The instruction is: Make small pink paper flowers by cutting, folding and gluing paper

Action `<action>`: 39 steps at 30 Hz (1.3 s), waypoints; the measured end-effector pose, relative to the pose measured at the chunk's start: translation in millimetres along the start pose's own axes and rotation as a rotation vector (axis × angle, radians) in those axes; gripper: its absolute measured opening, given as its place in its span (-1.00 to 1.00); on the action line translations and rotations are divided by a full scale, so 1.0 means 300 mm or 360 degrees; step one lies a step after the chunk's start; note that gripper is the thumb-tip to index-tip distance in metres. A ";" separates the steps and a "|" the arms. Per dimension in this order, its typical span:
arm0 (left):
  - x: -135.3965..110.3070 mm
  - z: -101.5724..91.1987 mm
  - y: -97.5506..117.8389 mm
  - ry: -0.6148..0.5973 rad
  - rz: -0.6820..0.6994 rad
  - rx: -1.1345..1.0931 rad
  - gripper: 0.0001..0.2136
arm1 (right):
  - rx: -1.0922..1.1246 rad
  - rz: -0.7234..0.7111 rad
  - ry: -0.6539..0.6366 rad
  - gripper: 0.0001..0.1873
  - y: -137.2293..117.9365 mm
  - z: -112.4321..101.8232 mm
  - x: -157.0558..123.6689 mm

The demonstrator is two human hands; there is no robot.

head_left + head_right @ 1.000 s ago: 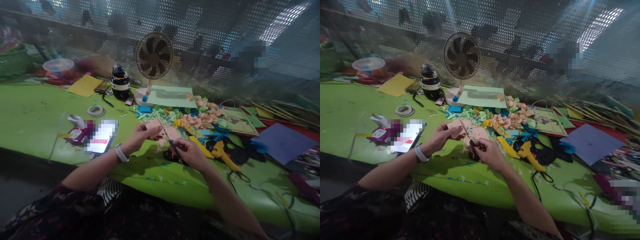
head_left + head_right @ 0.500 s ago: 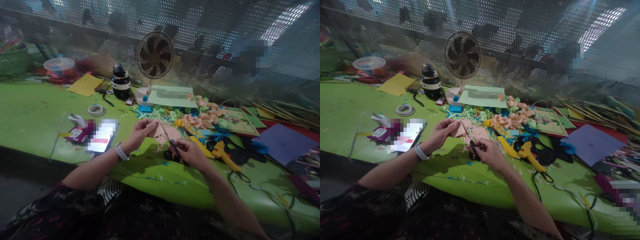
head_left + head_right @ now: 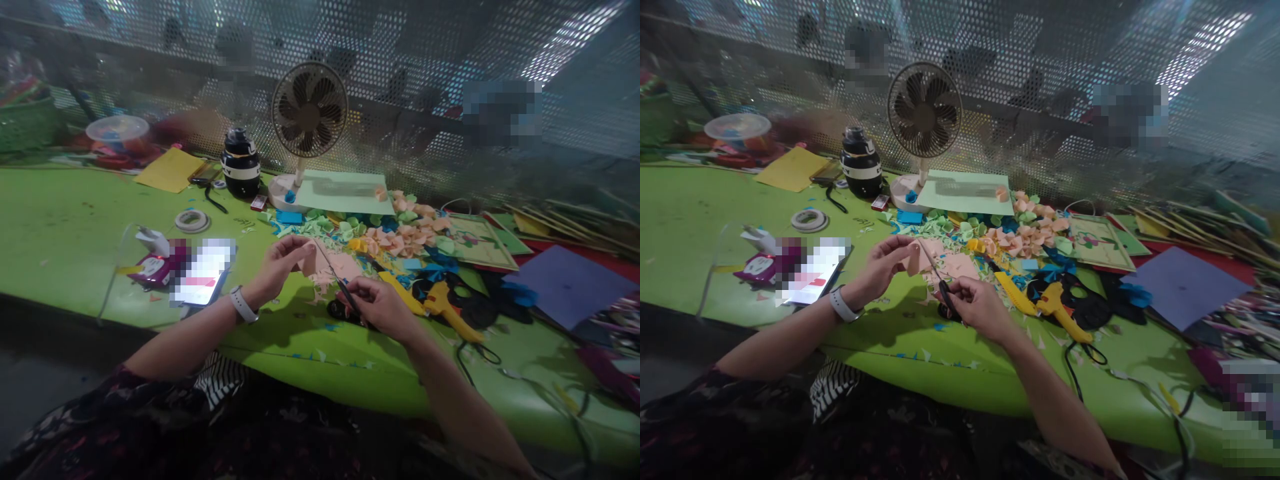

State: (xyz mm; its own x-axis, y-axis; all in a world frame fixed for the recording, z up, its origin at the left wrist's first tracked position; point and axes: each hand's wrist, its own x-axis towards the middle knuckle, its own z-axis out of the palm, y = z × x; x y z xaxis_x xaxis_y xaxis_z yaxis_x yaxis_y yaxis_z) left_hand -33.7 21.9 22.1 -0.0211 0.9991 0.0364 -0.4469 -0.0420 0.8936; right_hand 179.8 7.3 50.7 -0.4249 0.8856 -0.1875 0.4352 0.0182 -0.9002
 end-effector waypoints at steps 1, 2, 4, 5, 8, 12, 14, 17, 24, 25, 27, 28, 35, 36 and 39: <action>0.000 0.001 0.002 -0.0015 -0.0057 -0.0073 -0.81 | 0.0006 0.0016 -0.0012 -0.48 0.000 0.001 0.001; -0.001 0.002 0.004 -0.0056 -0.0121 -0.0159 -0.78 | 0.0011 0.0035 -0.0025 -0.47 0.000 0.002 0.001; -0.003 0.005 0.008 -0.0179 -0.0240 -0.0314 -0.72 | 0.0019 0.0069 -0.0045 -0.46 0.000 0.004 0.003; -0.004 0.007 0.009 -0.0225 -0.0272 -0.0363 -0.72 | 0.0023 0.0077 -0.0047 -0.46 0.000 0.005 0.004; -0.008 0.011 0.008 -0.0263 -0.0290 -0.0408 -0.71 | 0.0020 0.0085 -0.0050 -0.48 0.002 0.004 0.007; -0.007 0.011 0.005 -0.0262 -0.0329 -0.0439 -0.70 | 0.0003 0.0099 -0.0041 -0.51 0.006 -0.002 0.009; -0.005 0.010 0.004 -0.0272 -0.0359 -0.0442 -0.69 | 0.0001 0.0101 -0.0045 -0.52 0.008 -0.005 0.010; -0.001 0.009 0.004 -0.0282 -0.0411 -0.0422 -0.68 | -0.0015 0.0110 -0.0057 -0.54 0.013 -0.006 0.012; 0.010 0.000 -0.007 -0.0272 -0.0445 -0.0445 -0.67 | -0.0012 0.0156 -0.0081 -0.52 0.011 -0.015 0.020; 0.012 -0.002 -0.008 -0.0261 -0.0448 -0.0449 -0.66 | 0.0000 0.0162 -0.0098 -0.52 0.008 -0.019 0.021; 0.018 -0.007 -0.010 -0.0238 -0.0454 -0.0450 -0.66 | 0.0037 0.0167 -0.0155 -0.50 0.001 -0.030 0.022; 0.020 -0.009 -0.011 -0.0229 -0.0457 -0.0445 -0.67 | 0.0058 0.0170 -0.0188 -0.49 -0.001 -0.037 0.022; 0.018 -0.002 -0.008 -0.0142 -0.0440 -0.0405 -0.75 | 0.0264 0.0091 -0.0160 -0.43 0.019 -0.103 0.032; 0.018 -0.002 -0.006 -0.0147 -0.0436 -0.0409 -0.75 | 0.0253 0.0073 -0.0094 -0.41 0.027 -0.117 0.039; 0.026 -0.011 0.007 -0.0119 -0.0377 -0.0357 -0.75 | 0.0084 0.0017 0.0230 -0.41 0.059 -0.164 0.074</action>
State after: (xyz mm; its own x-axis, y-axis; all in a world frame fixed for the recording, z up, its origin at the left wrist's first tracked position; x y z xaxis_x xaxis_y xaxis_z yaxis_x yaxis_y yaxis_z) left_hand -37.7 29.6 22.9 0.1687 0.9783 -0.1205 -0.6173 0.2001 0.7608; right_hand 217.1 50.1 49.9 -0.3000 0.9432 -0.1424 0.3951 -0.0130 -0.9185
